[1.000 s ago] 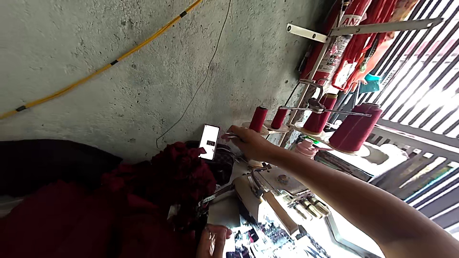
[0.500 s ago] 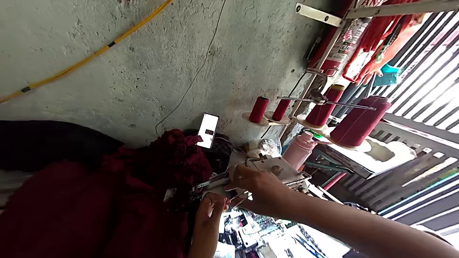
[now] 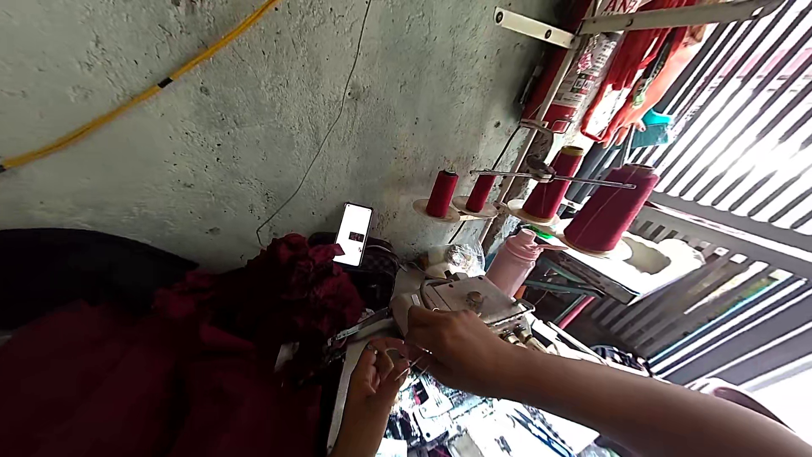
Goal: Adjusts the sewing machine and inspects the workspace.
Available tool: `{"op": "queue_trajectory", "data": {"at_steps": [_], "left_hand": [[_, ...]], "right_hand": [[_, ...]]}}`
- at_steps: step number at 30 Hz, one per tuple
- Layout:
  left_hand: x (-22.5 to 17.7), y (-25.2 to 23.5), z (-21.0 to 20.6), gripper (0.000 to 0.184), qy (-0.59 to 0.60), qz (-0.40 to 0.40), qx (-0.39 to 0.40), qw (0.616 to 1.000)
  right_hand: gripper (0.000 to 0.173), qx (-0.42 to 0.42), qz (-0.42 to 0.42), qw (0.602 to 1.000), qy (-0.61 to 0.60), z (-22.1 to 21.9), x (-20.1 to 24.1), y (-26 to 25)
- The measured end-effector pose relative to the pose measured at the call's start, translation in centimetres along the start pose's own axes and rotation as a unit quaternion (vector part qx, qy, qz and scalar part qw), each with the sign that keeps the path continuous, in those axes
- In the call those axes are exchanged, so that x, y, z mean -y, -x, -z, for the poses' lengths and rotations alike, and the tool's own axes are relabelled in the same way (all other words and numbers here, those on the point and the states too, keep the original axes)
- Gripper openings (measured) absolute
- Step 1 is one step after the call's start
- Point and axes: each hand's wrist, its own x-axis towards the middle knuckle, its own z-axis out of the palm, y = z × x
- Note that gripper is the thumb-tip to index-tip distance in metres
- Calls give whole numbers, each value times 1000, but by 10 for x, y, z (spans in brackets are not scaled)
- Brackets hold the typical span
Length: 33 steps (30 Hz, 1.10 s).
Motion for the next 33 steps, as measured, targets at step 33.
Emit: {"op": "queue_trajectory", "data": {"at_steps": [33], "left_hand": [[11, 8, 16, 18, 98, 49, 18, 994]], "right_hand": [[18, -97, 107, 987, 71, -16, 1, 9]]}}
